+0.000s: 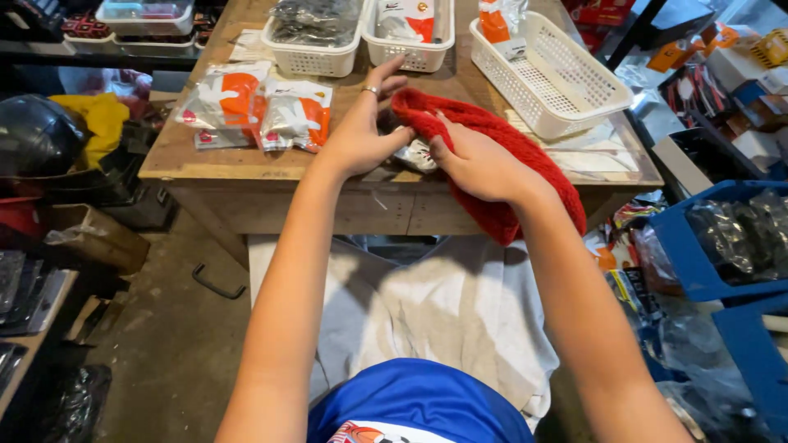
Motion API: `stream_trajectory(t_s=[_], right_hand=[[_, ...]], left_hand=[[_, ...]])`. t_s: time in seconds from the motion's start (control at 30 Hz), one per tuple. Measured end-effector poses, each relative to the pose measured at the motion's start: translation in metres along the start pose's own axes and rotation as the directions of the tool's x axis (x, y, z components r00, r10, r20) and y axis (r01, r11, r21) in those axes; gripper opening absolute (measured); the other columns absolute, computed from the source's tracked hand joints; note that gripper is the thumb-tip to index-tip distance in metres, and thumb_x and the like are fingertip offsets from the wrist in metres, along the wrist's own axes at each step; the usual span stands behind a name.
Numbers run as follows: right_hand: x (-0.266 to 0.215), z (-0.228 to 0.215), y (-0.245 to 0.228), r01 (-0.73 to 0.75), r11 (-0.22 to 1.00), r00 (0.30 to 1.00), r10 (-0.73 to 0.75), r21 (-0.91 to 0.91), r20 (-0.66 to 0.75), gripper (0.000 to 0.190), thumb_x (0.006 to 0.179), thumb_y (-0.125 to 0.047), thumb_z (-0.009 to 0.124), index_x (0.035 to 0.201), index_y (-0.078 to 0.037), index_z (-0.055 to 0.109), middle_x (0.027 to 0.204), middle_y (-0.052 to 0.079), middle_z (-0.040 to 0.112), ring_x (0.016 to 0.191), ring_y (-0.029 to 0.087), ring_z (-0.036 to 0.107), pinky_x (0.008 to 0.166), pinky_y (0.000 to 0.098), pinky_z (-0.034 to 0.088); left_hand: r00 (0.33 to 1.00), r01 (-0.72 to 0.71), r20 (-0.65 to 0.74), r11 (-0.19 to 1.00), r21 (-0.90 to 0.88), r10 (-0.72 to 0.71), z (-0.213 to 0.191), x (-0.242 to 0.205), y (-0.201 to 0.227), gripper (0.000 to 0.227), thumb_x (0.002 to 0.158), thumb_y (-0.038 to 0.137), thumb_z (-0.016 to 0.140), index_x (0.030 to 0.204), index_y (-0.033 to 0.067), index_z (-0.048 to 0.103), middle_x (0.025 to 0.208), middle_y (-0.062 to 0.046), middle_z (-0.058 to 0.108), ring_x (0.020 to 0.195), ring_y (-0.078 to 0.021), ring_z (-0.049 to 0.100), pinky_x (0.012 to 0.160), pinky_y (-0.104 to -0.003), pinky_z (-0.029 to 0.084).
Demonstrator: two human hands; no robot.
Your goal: The person wipes the exterior of several small plastic-wrapped packages with a red cloth on a wooden table. The person picks up each package, rubs it with the cloth, and places it back on the table, repeating the process for multiple items.
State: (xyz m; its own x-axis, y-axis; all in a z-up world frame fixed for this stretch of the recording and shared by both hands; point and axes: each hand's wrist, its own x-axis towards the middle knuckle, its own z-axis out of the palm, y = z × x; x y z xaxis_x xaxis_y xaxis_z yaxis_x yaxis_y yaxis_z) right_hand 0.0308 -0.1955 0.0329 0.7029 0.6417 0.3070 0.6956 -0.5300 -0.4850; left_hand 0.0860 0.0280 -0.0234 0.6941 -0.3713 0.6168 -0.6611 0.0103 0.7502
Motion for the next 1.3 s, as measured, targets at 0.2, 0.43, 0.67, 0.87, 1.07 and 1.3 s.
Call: stream_trajectory(t_s=[0.2, 0.43, 0.67, 0.87, 1.07, 1.3], right_hand=[[-0.029, -0.006, 0.002, -0.153, 0.968, 0.986, 0.162, -0.198, 0.029, 0.060, 0.105, -0.035, 0.033, 0.149, 0.005, 0.043, 0.156, 0.021, 0.047, 0.141, 0.041, 0.044, 0.115, 0.0448, 0.033], [-0.058, -0.021, -0.002, -0.143, 0.952, 0.987, 0.157, -0.269, 0.033, 0.052, 0.101, -0.024, 0.041, 0.144, 0.002, 0.052, 0.154, 0.015, 0.052, 0.140, 0.037, 0.047, 0.112, 0.0432, 0.036], [-0.042, -0.002, 0.023, -0.112, 0.942, 0.987, 0.069, -0.317, -0.146, 0.041, 0.101, -0.022, 0.046, 0.135, -0.006, 0.063, 0.129, 0.010, 0.068, 0.119, 0.035, 0.052, 0.100, 0.0496, 0.037], [-0.017, 0.004, 0.038, -0.225, 0.901, 0.970, 0.170, -0.370, -0.174, 0.046, 0.105, -0.034, 0.039, 0.136, -0.014, 0.067, 0.140, 0.003, 0.065, 0.119, 0.036, 0.046, 0.097, 0.0525, 0.029], [0.015, 0.019, 0.078, -0.232, 0.822, 0.959, 0.106, -0.521, -0.261, 0.040, 0.105, -0.038, 0.047, 0.131, -0.021, 0.072, 0.139, -0.005, 0.066, 0.107, 0.038, 0.043, 0.100, 0.0517, 0.034], [-0.007, 0.015, 0.049, -0.194, 0.870, 0.956, 0.064, -0.453, -0.288, 0.038, 0.097, -0.024, 0.055, 0.132, -0.023, 0.070, 0.132, -0.004, 0.069, 0.107, 0.033, 0.051, 0.096, 0.0519, 0.035]], left_hand=[[0.989, 0.031, -0.145, 0.997, 0.066, -0.021, 0.004, 0.004, -0.008, 0.082, 0.086, -0.005, 0.074, 0.154, 0.0143, 0.033, 0.149, -0.032, 0.044, 0.141, -0.0390, 0.049, 0.114, -0.046, 0.048], [0.931, 0.223, -0.313, 0.972, 0.075, -0.190, 0.007, 0.009, -0.006, 0.061, 0.085, 0.005, 0.080, 0.138, 0.0092, 0.051, 0.100, -0.008, 0.074, 0.087, -0.0148, 0.074, 0.080, -0.026, 0.064], [0.989, 0.146, -0.045, 0.890, 0.433, -0.140, 0.016, 0.002, 0.035, 0.077, 0.085, 0.046, 0.079, 0.147, 0.0135, 0.047, 0.121, -0.016, 0.076, 0.106, -0.0300, 0.075, 0.091, -0.038, 0.056], [0.984, 0.057, 0.128, 0.908, 0.415, -0.121, 0.009, -0.001, 0.021, 0.100, 0.074, 0.035, 0.087, 0.154, 0.0085, 0.033, 0.140, -0.017, 0.067, 0.116, -0.0334, 0.071, 0.097, -0.038, 0.054], [0.981, 0.027, 0.174, 0.954, 0.298, -0.083, 0.010, -0.002, 0.027, 0.095, 0.078, 0.021, 0.084, 0.156, 0.0116, 0.030, 0.140, -0.020, 0.065, 0.119, -0.0292, 0.068, 0.098, -0.035, 0.053], [0.997, 0.022, -0.073, 0.912, 0.411, 0.009, 0.012, -0.002, 0.019, 0.099, 0.072, 0.017, 0.092, 0.152, 0.0093, 0.035, 0.144, -0.024, 0.057, 0.131, -0.0355, 0.060, 0.108, -0.043, 0.049]])
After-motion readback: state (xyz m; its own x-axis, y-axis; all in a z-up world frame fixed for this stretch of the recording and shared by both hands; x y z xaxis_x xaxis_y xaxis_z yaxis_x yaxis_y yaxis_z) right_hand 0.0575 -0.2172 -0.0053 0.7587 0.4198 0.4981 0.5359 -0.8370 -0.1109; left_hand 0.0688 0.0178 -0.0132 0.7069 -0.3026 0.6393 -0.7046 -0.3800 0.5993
